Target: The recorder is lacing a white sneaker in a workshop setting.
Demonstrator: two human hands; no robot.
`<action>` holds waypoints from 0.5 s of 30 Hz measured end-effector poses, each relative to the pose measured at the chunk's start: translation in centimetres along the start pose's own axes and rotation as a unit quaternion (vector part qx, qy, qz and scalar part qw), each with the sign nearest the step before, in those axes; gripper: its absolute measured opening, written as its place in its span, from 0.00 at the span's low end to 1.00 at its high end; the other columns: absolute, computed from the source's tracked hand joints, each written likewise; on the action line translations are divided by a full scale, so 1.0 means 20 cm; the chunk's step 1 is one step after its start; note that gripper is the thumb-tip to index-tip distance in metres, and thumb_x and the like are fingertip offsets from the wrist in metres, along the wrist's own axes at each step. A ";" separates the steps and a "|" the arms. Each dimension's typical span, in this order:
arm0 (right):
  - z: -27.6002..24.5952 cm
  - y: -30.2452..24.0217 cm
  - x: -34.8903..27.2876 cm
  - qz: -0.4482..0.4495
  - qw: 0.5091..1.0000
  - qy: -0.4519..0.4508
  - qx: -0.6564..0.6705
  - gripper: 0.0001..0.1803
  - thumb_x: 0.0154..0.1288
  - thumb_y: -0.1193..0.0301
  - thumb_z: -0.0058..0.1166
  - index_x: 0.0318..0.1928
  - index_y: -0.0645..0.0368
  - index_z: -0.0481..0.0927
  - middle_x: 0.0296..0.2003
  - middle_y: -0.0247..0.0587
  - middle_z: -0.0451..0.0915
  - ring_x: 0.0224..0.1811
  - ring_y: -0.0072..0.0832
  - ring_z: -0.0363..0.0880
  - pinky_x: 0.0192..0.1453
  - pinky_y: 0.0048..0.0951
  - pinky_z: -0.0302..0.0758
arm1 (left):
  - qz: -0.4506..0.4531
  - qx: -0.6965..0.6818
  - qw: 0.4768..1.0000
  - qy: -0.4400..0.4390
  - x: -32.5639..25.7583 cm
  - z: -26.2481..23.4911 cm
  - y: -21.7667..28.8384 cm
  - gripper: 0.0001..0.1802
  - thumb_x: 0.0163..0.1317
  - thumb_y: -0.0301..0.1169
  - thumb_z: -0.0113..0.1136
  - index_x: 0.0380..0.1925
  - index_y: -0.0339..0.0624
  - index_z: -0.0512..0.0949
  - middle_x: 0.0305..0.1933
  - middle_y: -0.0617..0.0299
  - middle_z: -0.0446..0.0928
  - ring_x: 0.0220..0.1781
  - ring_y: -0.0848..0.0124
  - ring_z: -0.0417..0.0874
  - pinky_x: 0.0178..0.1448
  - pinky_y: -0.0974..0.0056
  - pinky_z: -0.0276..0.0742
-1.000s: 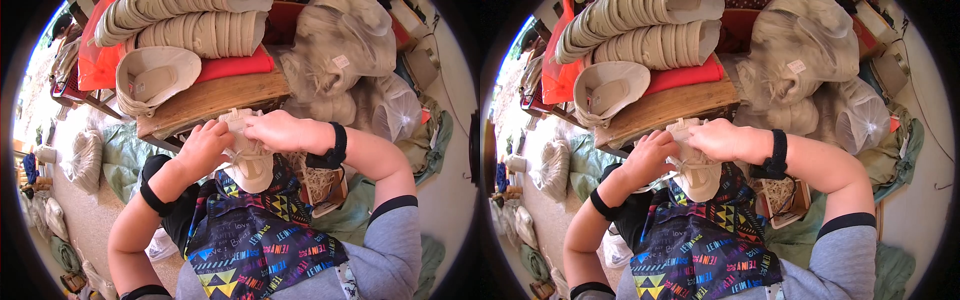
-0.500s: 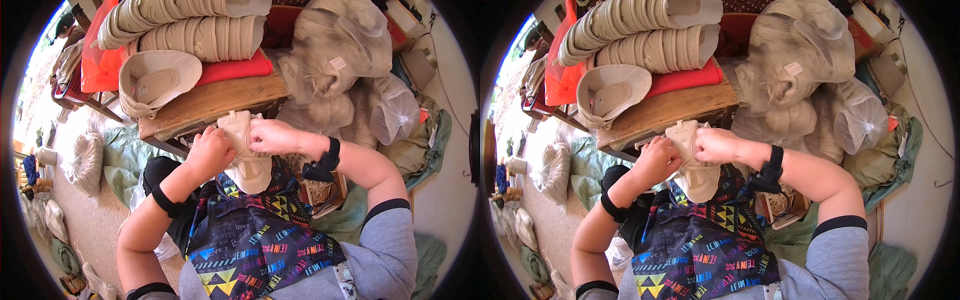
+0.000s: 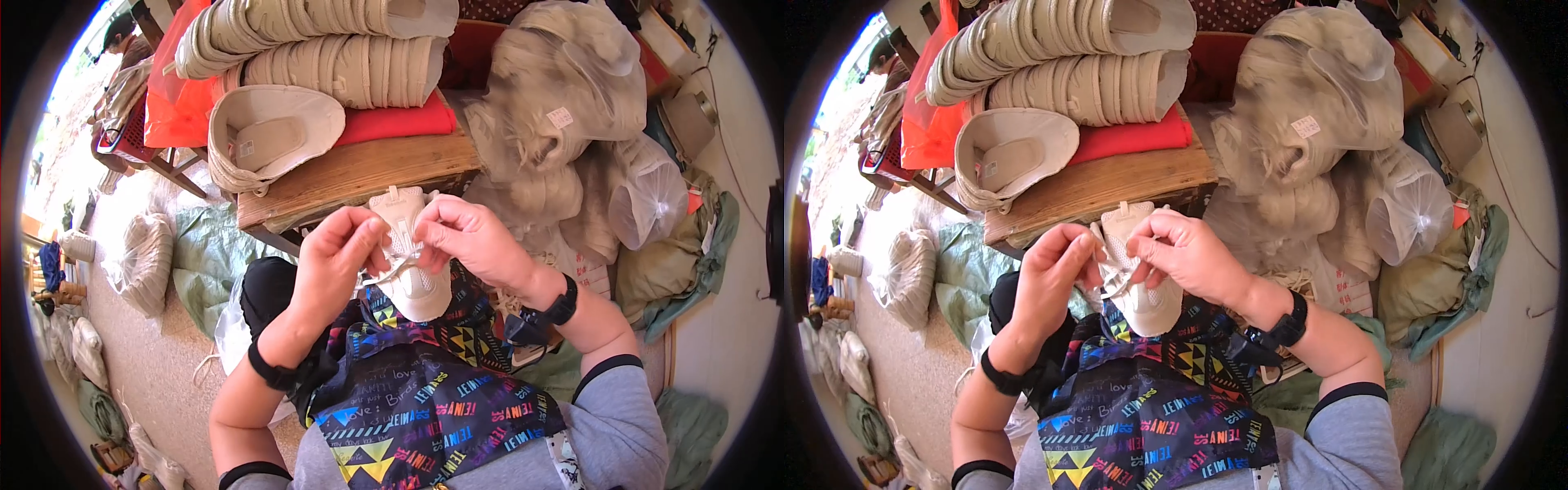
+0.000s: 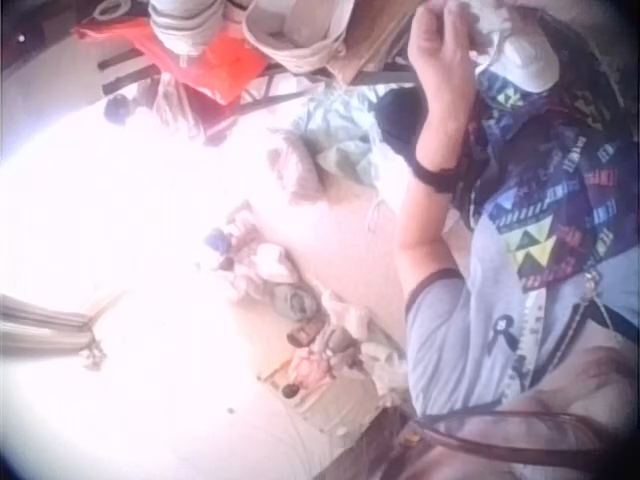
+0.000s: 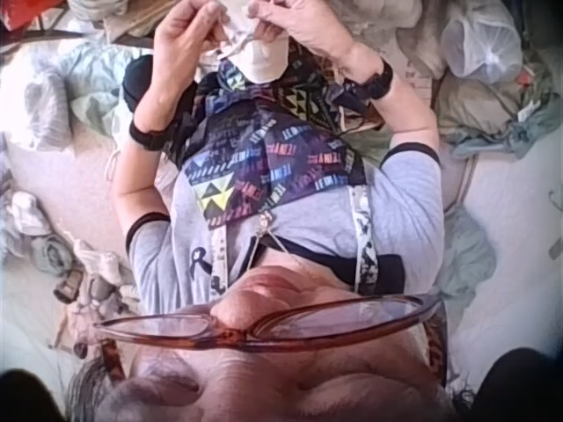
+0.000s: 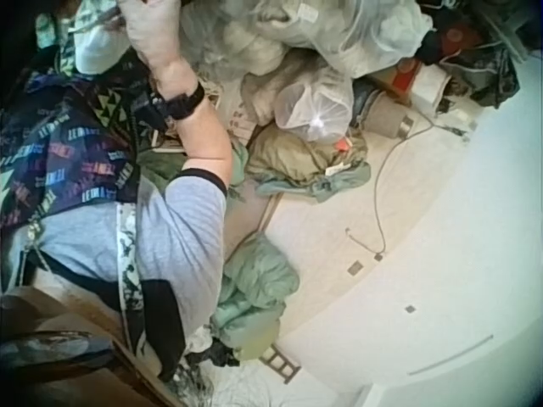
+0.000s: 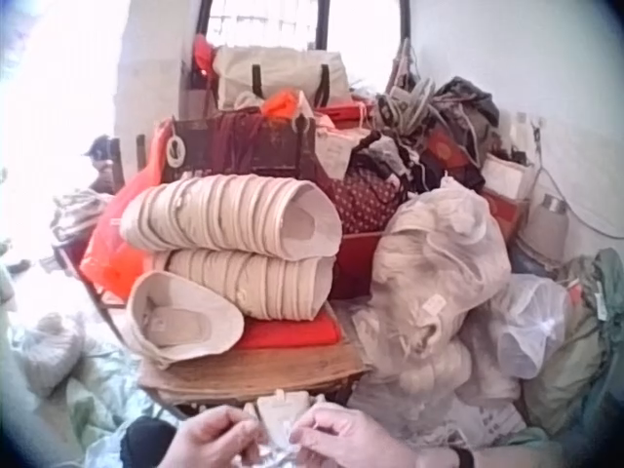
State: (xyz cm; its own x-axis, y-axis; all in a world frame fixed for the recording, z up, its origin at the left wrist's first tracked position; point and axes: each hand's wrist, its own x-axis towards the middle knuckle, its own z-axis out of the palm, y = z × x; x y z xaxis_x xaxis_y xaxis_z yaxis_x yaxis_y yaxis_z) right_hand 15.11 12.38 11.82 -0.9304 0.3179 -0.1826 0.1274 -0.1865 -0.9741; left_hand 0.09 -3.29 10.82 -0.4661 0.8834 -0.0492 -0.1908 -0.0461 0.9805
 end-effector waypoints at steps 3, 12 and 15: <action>-0.03 0.12 0.07 0.013 0.999 0.012 0.041 0.07 0.74 0.70 0.52 0.43 0.61 0.74 0.36 0.33 0.77 0.37 0.22 0.83 0.41 0.25 0.82 | -0.009 -0.026 0.999 0.043 0.07 0.03 -0.13 0.04 0.70 0.23 0.54 0.41 0.35 0.75 0.38 0.59 0.81 0.37 0.74 0.84 0.46 0.68 0.82; 0.04 0.10 0.14 0.009 1.000 -0.014 -0.003 0.03 0.71 0.77 0.51 0.42 0.63 0.77 0.35 0.34 0.77 0.33 0.21 0.82 0.38 0.25 0.83 | -0.008 -0.051 0.996 0.073 0.06 0.06 -0.24 0.18 0.65 0.20 0.58 0.53 0.35 0.68 0.39 0.60 0.80 0.38 0.74 0.83 0.40 0.73 0.77; 0.05 0.04 0.16 -0.050 0.995 0.017 -0.081 0.01 0.67 0.78 0.54 0.37 0.61 0.78 0.32 0.34 0.77 0.31 0.26 0.82 0.35 0.27 0.79 | -0.051 -0.069 0.996 0.023 0.09 0.00 -0.22 0.17 0.67 0.24 0.59 0.53 0.36 0.71 0.41 0.61 0.81 0.38 0.76 0.83 0.39 0.73 0.74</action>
State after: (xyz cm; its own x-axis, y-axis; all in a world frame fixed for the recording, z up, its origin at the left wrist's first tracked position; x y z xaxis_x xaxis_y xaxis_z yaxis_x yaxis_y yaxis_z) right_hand 11.95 12.27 10.51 -0.9297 0.3583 -0.0850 0.0908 -0.0006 -0.9959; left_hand 0.10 -1.42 6.52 -0.4759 0.8650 -0.1591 -0.3551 -0.0235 0.9345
